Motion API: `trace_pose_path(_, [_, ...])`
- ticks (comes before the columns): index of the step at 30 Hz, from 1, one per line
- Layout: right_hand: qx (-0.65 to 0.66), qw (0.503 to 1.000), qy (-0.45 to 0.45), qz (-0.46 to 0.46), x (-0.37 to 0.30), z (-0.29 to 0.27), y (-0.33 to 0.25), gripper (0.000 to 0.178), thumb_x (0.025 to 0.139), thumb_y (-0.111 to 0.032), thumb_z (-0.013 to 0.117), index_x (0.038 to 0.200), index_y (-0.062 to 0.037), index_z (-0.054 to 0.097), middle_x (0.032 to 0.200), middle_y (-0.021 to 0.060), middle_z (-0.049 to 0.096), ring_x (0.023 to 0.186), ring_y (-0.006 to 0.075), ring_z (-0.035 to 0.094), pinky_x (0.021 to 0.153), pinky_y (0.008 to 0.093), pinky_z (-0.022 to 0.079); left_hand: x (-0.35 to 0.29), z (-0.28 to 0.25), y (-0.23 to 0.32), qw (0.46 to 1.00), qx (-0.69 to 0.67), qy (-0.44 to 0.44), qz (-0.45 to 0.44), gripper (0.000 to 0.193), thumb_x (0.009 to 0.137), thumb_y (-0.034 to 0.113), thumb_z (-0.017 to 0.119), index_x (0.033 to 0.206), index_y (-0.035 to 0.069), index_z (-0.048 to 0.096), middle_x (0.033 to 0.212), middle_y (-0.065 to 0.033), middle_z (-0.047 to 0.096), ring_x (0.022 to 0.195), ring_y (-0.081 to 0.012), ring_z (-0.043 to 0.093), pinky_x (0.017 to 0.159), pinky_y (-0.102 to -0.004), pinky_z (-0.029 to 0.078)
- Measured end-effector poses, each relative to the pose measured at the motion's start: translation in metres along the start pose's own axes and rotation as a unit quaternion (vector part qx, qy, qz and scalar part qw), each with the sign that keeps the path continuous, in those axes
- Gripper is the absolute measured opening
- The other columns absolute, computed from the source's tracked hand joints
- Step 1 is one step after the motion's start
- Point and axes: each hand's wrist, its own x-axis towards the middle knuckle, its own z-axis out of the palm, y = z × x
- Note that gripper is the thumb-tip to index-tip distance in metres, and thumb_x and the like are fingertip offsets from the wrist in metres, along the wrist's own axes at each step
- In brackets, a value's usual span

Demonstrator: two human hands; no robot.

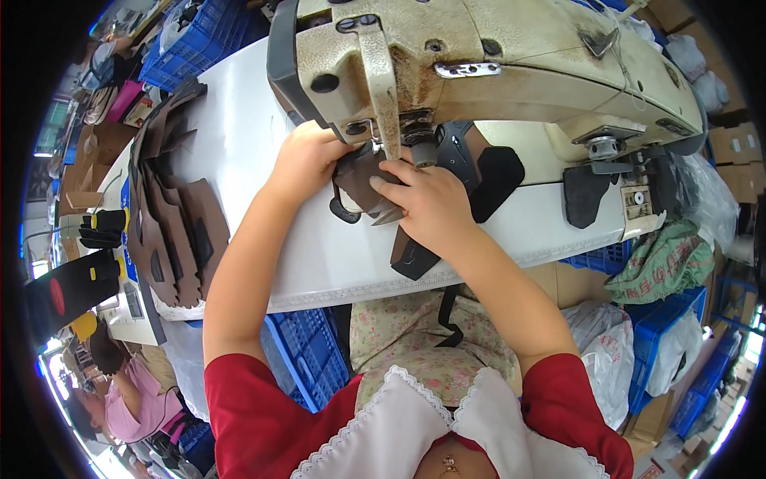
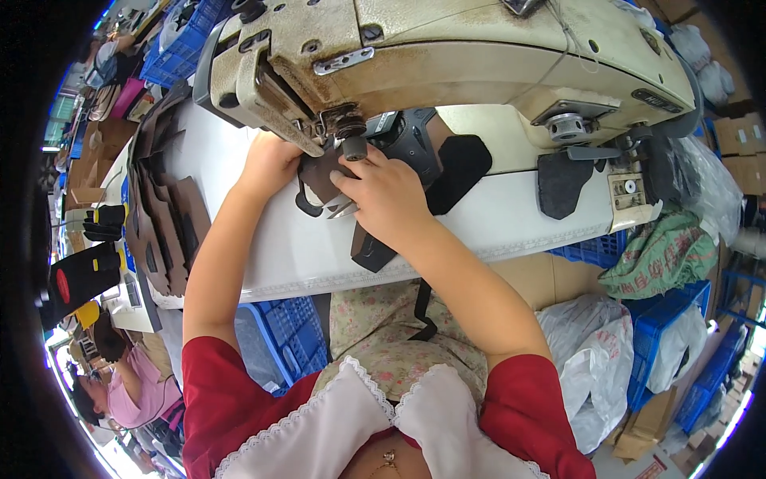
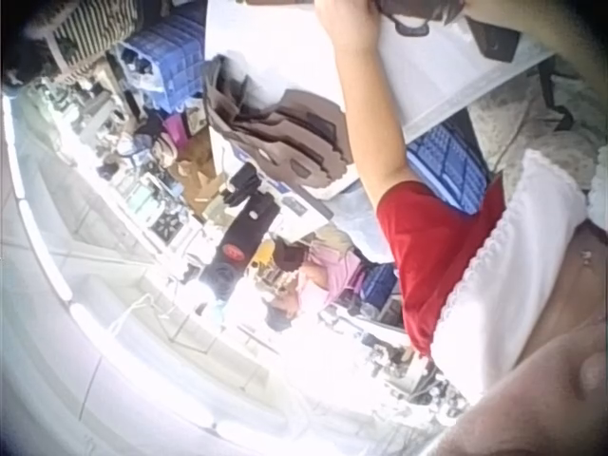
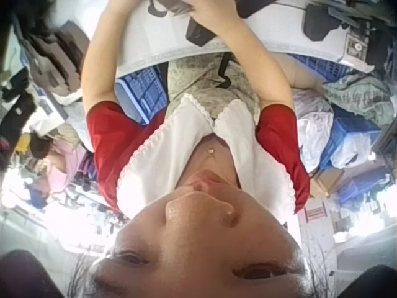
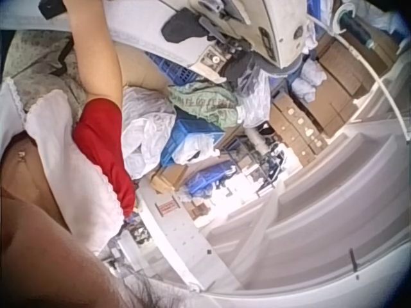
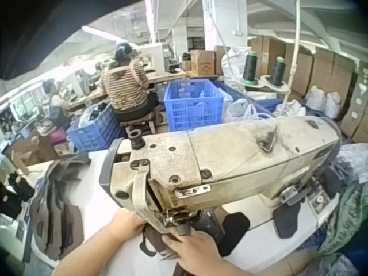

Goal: Stitching the upper structural leather components of athletic shoes using an industrial sewing machine.

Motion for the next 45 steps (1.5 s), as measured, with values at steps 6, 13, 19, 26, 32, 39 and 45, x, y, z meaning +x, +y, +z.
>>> trace_pose_path(6, [-0.001, 1.0, 0.014, -0.015, 0.0, -0.003, 0.001, 0.046, 0.064, -0.007, 0.073, 0.109, -0.0135, 0.072, 0.119, 0.0015, 0.064, 0.105, 0.0238, 0.061, 0.079, 0.0366, 0.052, 0.005, -0.004, 0.005, 1.0, -0.012, 0.0, 0.0, 0.043, 0.064, -0.006, 0.062, 0.101, 0.012, 0.074, 0.101, -0.0057, 0.069, 0.095, -0.0328, 0.062, 0.08, -0.0421, 0.051])
trace_pose_path(13, [-0.009, 0.998, -0.024, -0.053, 0.003, -0.01, 0.018, 0.038, 0.066, -0.009, 0.073, 0.104, -0.0146, 0.072, 0.109, 0.0028, 0.066, 0.124, 0.0246, 0.054, 0.078, 0.0364, 0.052, 0.001, -0.007, 0.015, 1.0, 0.025, 0.011, 0.013, 0.041, 0.065, -0.002, 0.065, 0.102, 0.012, 0.074, 0.099, -0.0064, 0.07, 0.091, -0.0316, 0.065, 0.075, -0.0422, 0.053])
trace_pose_path(19, [-0.011, 0.991, -0.029, -0.13, 0.011, -0.029, 0.05, 0.035, 0.068, -0.007, 0.07, 0.102, -0.0167, 0.073, 0.113, -0.0007, 0.066, 0.129, 0.0223, 0.051, 0.081, 0.0356, 0.053, -0.007, -0.002, 0.044, 0.994, 0.111, 0.004, -0.014, 0.037, 0.07, 0.004, 0.065, 0.106, 0.008, 0.072, 0.103, -0.0048, 0.069, 0.09, -0.0259, 0.066, 0.073, -0.0379, 0.054])
trace_pose_path(26, [-0.096, 0.968, -0.037, -0.229, -0.007, -0.055, 0.039, 0.026, 0.083, -0.016, 0.058, 0.106, -0.0155, 0.07, 0.125, 0.0002, 0.065, 0.128, 0.021, 0.052, 0.077, 0.0314, 0.053, -0.009, 0.001, 0.063, 0.985, 0.157, -0.021, -0.062, 0.043, 0.071, 0.01, 0.068, 0.114, 0.011, 0.069, 0.102, -0.0067, 0.067, 0.086, -0.0267, 0.065, 0.073, -0.0392, 0.053])
trace_pose_path(32, [-0.122, 0.974, -0.035, -0.186, -0.017, -0.039, 0.017, 0.027, 0.084, -0.016, 0.058, 0.108, -0.0085, 0.067, 0.128, 0.0054, 0.064, 0.127, 0.02, 0.053, 0.07, 0.0283, 0.053, -0.014, -0.02, 0.048, 0.994, 0.075, -0.066, -0.035, 0.048, 0.073, 0.004, 0.062, 0.12, 0.005, 0.065, 0.123, -0.0081, 0.062, 0.113, -0.0273, 0.059, 0.091, -0.04, 0.051])
trace_pose_path(39, [-0.143, 0.983, -0.013, -0.113, -0.023, -0.02, 0.012, 0.031, 0.084, -0.017, 0.057, 0.112, -0.0079, 0.066, 0.128, 0.0064, 0.063, 0.126, 0.0201, 0.055, 0.07, 0.0295, 0.054, -0.029, -0.035, 0.002, 0.987, 0.135, -0.084, -0.008, 0.049, 0.072, -0.001, 0.059, 0.12, 0.007, 0.065, 0.121, -0.01, 0.062, 0.12, -0.0296, 0.056, 0.102, -0.0423, 0.044])
trace_pose_path(45, [-0.09, 0.993, -0.026, -0.069, -0.025, -0.024, 0.015, 0.035, 0.083, -0.014, 0.056, 0.117, -0.0111, 0.065, 0.13, 0.0048, 0.062, 0.124, 0.021, 0.055, 0.078, 0.033, 0.053, 0.001, -0.062, 0.046, 0.93, 0.312, -0.195, 0.01, 0.04, 0.08, 0.013, 0.059, 0.119, 0.007, 0.066, 0.115, -0.0068, 0.065, 0.114, -0.026, 0.058, 0.106, -0.0392, 0.042])
